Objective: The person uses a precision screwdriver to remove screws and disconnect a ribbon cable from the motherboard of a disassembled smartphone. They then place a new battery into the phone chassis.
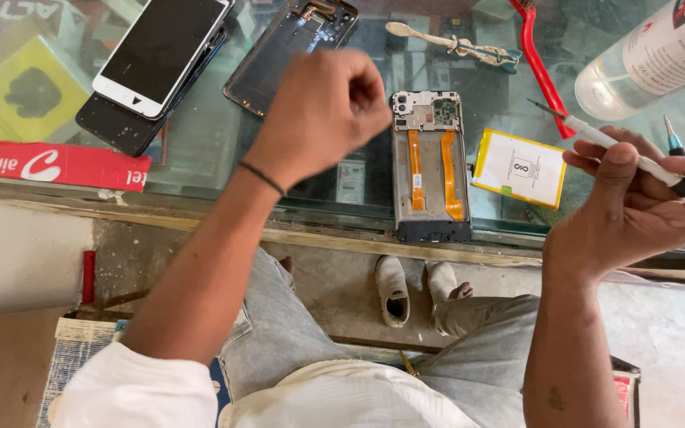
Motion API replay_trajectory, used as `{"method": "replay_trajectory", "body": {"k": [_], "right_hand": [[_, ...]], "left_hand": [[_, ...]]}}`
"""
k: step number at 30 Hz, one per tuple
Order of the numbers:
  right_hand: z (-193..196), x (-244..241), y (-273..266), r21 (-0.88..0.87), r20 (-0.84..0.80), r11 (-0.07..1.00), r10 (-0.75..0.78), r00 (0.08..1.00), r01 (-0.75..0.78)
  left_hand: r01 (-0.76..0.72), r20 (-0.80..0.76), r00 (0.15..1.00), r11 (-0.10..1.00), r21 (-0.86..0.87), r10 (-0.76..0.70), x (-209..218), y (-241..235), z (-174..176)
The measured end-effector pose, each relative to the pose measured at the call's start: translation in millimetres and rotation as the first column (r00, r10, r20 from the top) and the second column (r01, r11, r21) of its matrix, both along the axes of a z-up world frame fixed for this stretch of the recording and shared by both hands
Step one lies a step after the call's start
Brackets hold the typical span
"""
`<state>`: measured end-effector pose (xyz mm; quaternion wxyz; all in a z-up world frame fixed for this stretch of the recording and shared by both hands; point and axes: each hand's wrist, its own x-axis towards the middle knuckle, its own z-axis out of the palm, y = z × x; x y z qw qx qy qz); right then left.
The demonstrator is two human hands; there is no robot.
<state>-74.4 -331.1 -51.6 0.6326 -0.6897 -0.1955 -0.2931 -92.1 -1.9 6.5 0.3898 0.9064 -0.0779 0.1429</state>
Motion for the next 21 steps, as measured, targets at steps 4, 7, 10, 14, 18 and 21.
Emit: {"method": "replay_trajectory", "body": {"k": [4,7,10,14,18,21], "right_hand": [[0,0,2,0.001,-0.029,1.000,0.015,0.999,-0.015],[-3,-1,0,-0.023,-0.014,0.999,0.021,1.000,-0.022],[-2,-2,-1,-0.024,-0.017,0.999,0.027,0.999,-0.028],[-3,-5,7,-0.001,-0.055,1.000,0.010,0.998,-0.010],[-3,-13,15,0.020,-0.041,0.997,0.079,0.996,-0.078],[1,-13,25,0.042,-0.005,0.989,0.143,0.990,-0.142]], "left_hand": [[0.070,0.268,0.962,0.997,-0.035,-0.058,51,22,-3],[0.236,-0.075,0.965,0.954,-0.183,-0.253,83,22,-4],[0.471,0.050,0.881,0.860,-0.198,-0.471,100,14,1],[0.646,0.088,0.716,0.609,-0.460,-0.693,87,10,-5],[0.611,0.066,0.700,0.548,-0.571,-0.711,77,9,-9],[0.657,0.134,0.653,0.470,-0.589,-0.745,72,4,-4]]}}
